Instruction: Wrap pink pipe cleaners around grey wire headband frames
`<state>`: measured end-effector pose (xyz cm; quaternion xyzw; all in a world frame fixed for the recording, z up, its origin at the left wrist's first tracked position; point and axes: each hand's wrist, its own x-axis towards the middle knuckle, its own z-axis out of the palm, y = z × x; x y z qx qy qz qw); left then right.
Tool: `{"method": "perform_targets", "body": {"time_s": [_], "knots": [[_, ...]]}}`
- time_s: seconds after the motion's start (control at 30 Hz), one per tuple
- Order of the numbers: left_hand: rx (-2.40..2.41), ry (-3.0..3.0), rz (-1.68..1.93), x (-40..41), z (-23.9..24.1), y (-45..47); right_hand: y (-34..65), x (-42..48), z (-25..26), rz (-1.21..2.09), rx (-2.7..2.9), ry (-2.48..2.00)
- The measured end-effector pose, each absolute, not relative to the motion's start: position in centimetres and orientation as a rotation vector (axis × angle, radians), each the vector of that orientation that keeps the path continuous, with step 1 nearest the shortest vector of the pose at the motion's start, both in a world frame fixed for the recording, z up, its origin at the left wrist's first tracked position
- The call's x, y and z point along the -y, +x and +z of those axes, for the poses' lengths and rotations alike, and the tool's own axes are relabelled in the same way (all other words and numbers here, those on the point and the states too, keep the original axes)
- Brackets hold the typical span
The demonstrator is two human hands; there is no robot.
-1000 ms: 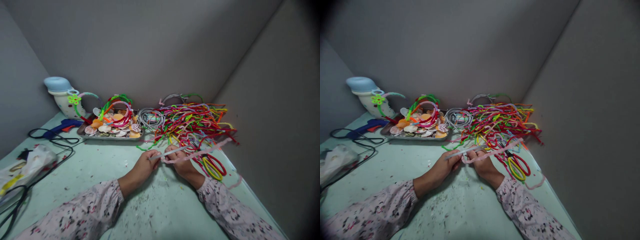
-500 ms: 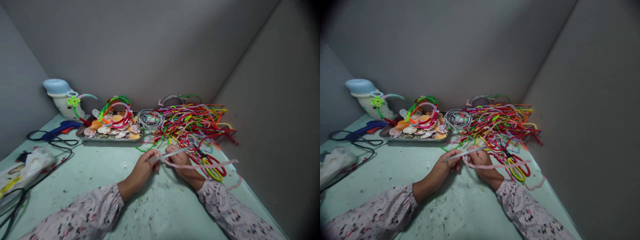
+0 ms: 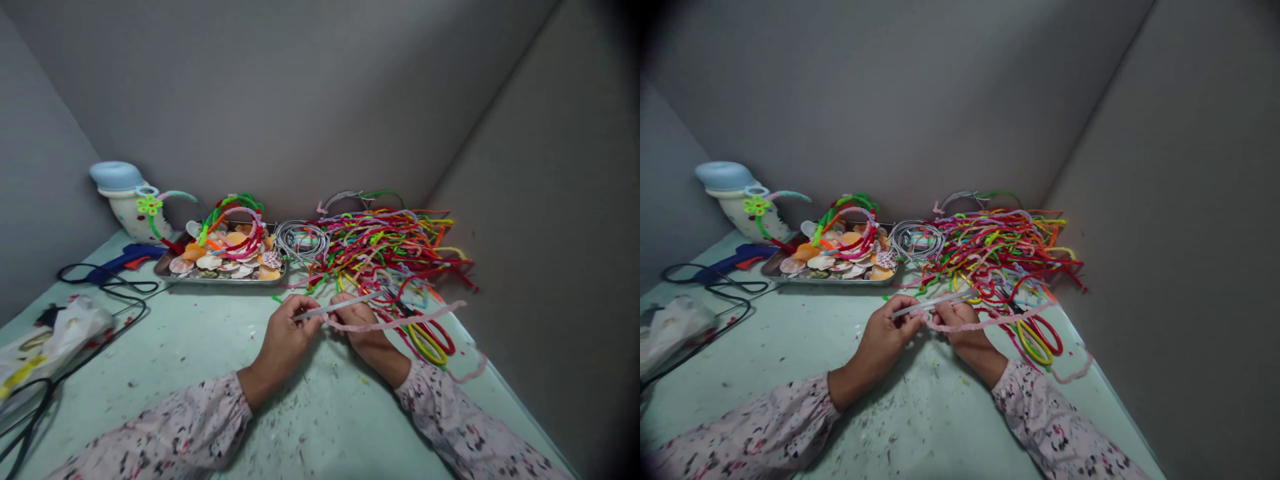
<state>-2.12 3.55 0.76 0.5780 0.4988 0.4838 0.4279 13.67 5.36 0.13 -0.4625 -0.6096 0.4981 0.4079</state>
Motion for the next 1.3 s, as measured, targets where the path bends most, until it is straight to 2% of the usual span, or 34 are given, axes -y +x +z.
{"method": "perform_targets", "body": {"time_s": [0.1,0.27,0.43,0.6,0.87,1.13,1.3], "knots": [[-1.240,1.446,1.194,-3.5,0.9,-2.1,13.6,-4.9,1.5,1.163,1.611,-1.185],[-1.248,1.466,1.185,-3.4,1.1,-2.2,13.1,-4.3,3.5,1.194,1.615,-1.196],[-1.246,1.473,1.194,-3.3,1.3,-2.3,13.2,-4.9,2.1,1.134,1.628,-1.145],[-1.238,1.460,1.218,-3.2,1.4,-2.3,13.3,-5.3,1.0,1.209,1.578,-1.076],[-1.162,1.398,1.250,-3.1,1.3,-2.1,13.0,-4.9,1.8,1.287,1.487,-1.066],[-1.180,1.399,1.248,-2.8,1.5,-2.1,13.2,-4.7,3.0,1.078,1.704,-1.041],[-1.135,1.348,1.241,-2.8,1.4,-2.0,13.2,-4.5,2.3,1.142,1.630,-1.071]]}}
